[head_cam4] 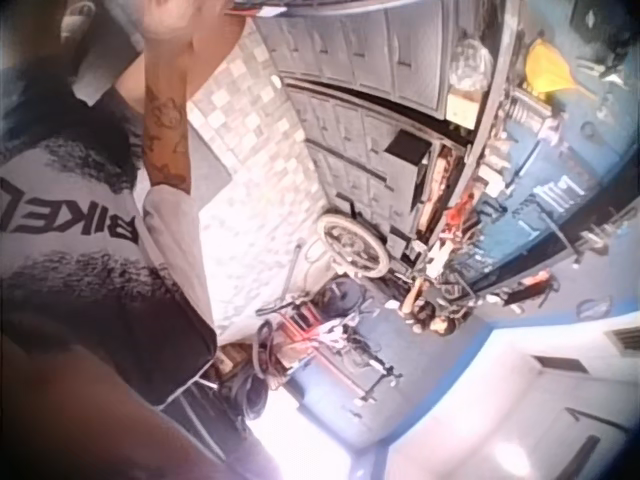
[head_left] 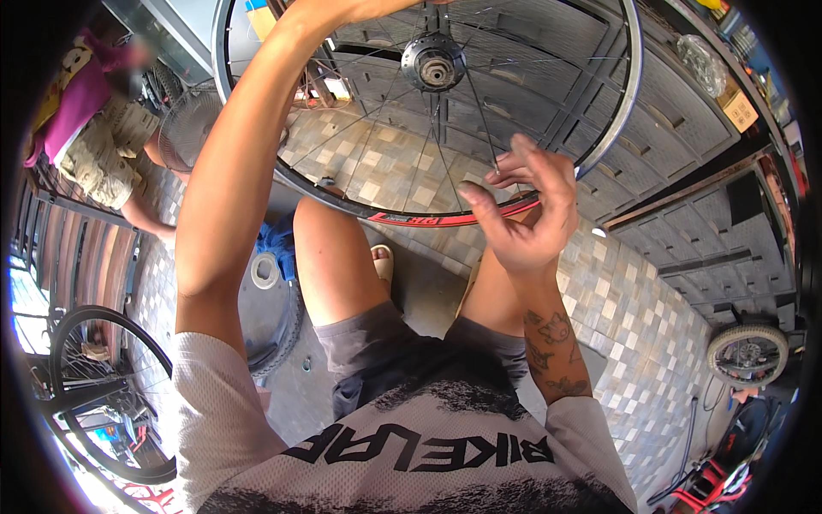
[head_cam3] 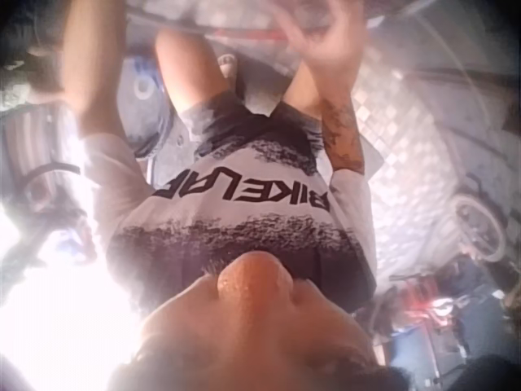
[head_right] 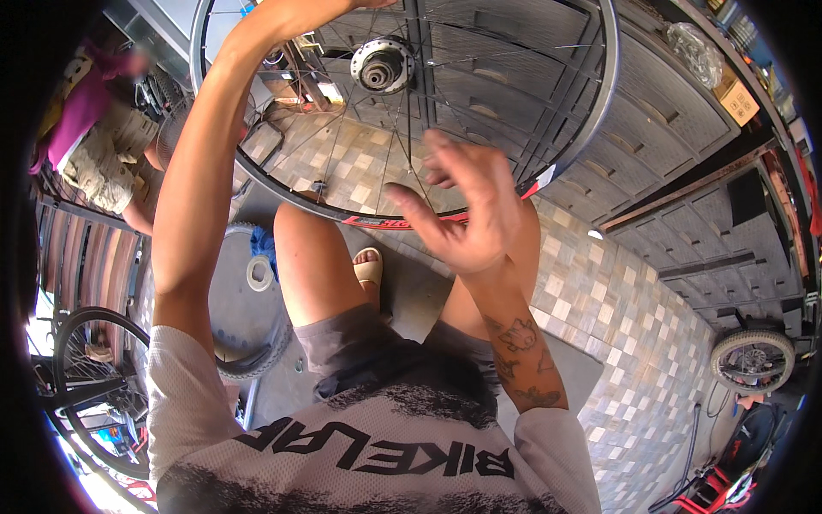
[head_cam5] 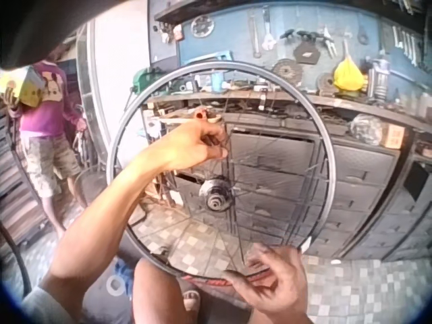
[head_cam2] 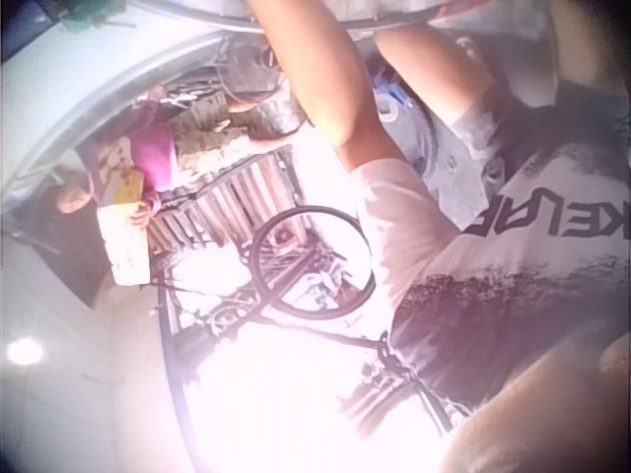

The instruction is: The person laces spokes into a bicycle wheel rim, threading each spoke through the rim holes and seating them against the hub. The person rotates the wheel periodically to access different spoke positions and continues the lacing process.

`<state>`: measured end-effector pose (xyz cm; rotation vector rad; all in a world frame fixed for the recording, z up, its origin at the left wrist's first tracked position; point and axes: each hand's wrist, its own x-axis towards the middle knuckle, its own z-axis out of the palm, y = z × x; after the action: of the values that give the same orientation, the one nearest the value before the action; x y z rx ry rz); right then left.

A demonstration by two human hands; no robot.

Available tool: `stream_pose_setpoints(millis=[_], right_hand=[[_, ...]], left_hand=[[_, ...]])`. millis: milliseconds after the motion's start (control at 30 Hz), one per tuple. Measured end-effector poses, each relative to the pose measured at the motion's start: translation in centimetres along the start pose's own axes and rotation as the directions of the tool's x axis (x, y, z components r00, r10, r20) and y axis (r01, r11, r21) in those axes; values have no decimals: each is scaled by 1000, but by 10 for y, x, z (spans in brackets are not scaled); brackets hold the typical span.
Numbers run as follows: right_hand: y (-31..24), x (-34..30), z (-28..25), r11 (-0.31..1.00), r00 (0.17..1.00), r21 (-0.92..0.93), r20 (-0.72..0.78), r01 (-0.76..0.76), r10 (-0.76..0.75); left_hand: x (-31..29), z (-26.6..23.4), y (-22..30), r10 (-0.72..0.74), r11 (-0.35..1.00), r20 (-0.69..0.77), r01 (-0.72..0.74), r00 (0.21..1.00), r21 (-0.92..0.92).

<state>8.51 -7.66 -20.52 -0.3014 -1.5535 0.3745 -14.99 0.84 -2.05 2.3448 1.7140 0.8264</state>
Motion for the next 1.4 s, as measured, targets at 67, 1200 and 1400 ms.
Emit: stream_pose_setpoints(millis=[67,1200,1400], right_hand=[[5,9,1,989,991,-64,34,133,-131],[218,171,72,338,183,-140,622,-931,762],[195,191,88,373,213,-213,533,-903,819]], left_hand=[[3,2,-2,35,999,-15,-35,999,-33],[-29,47,-6,-46,888,-57,15,997,-460],[-41,73,6,-117,753,-358,-153,926,-641]])
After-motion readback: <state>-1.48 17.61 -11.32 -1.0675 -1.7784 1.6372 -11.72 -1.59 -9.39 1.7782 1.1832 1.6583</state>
